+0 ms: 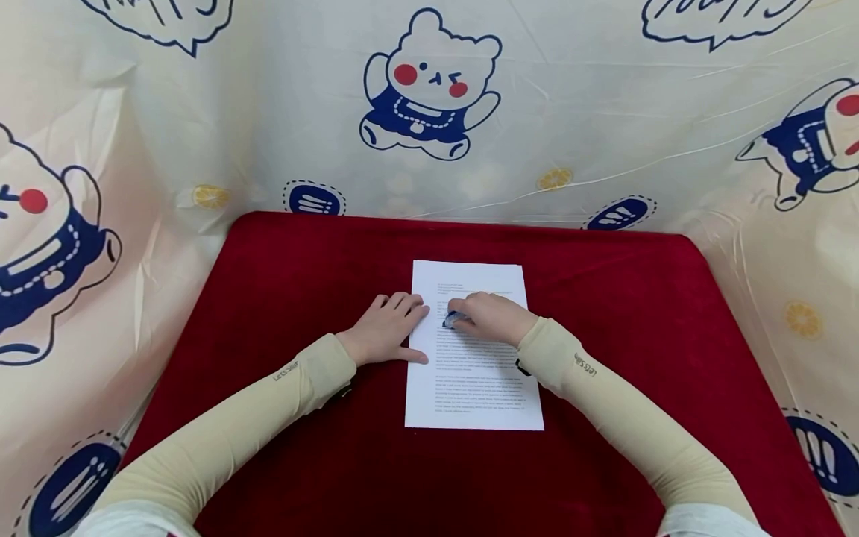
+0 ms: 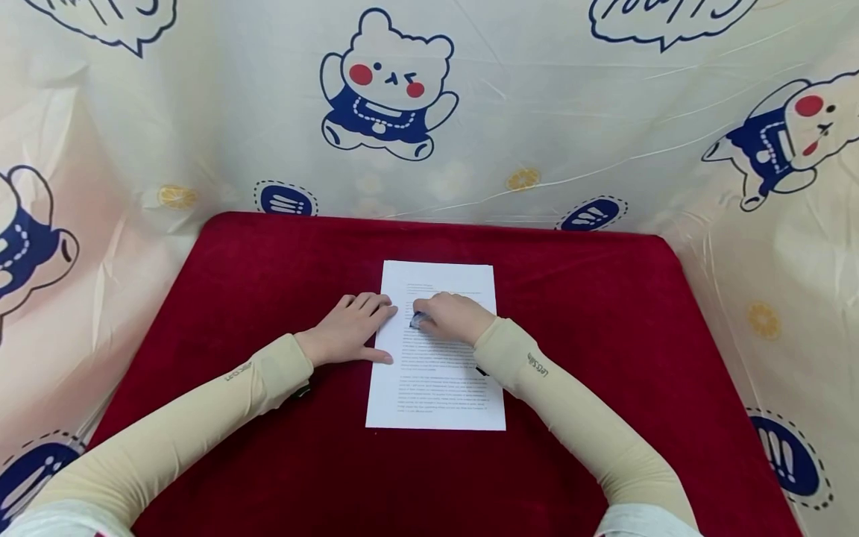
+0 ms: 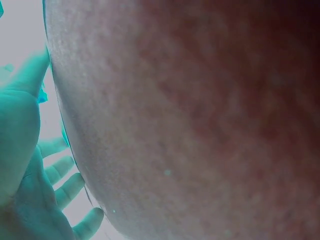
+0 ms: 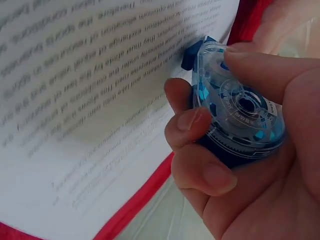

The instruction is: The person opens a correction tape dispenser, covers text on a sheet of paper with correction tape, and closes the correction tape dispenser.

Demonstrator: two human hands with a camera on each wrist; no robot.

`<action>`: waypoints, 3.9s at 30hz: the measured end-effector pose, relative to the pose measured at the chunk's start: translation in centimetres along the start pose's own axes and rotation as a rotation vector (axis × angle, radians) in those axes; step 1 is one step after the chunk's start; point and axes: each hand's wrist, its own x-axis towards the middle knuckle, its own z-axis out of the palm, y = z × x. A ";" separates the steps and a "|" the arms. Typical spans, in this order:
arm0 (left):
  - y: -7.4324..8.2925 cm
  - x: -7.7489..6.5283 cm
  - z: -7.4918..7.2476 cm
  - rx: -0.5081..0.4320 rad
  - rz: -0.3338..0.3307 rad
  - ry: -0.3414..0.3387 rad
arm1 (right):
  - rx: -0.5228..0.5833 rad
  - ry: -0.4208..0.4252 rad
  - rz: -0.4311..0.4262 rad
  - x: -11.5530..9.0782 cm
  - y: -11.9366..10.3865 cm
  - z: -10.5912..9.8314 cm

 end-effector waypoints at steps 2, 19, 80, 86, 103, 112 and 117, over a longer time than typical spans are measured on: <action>0.0 0.0 0.0 0.003 0.000 0.000 | 0.013 0.001 -0.018 0.1 0.0 0.2; -0.2 0.1 -0.2 0.029 -0.010 -0.020 | -0.027 0.018 -0.021 0.6 -1.3 0.4; 0.3 0.1 0.4 0.034 -0.027 -0.018 | -0.008 -0.023 0.114 -3.5 2.0 -0.3; 0.3 0.1 0.5 0.034 -0.015 -0.003 | -0.003 -0.027 0.122 -4.1 2.4 -0.3; 0.7 -0.1 -0.2 0.033 -0.018 -0.024 | 0.017 -0.056 0.179 -5.6 3.7 -0.6; 0.6 0.0 -0.1 0.028 -0.017 -0.018 | 0.022 -0.068 0.221 -6.5 4.3 -0.8; 0.5 0.0 0.0 0.032 -0.017 -0.020 | 0.020 -0.069 0.251 -7.0 4.7 -0.8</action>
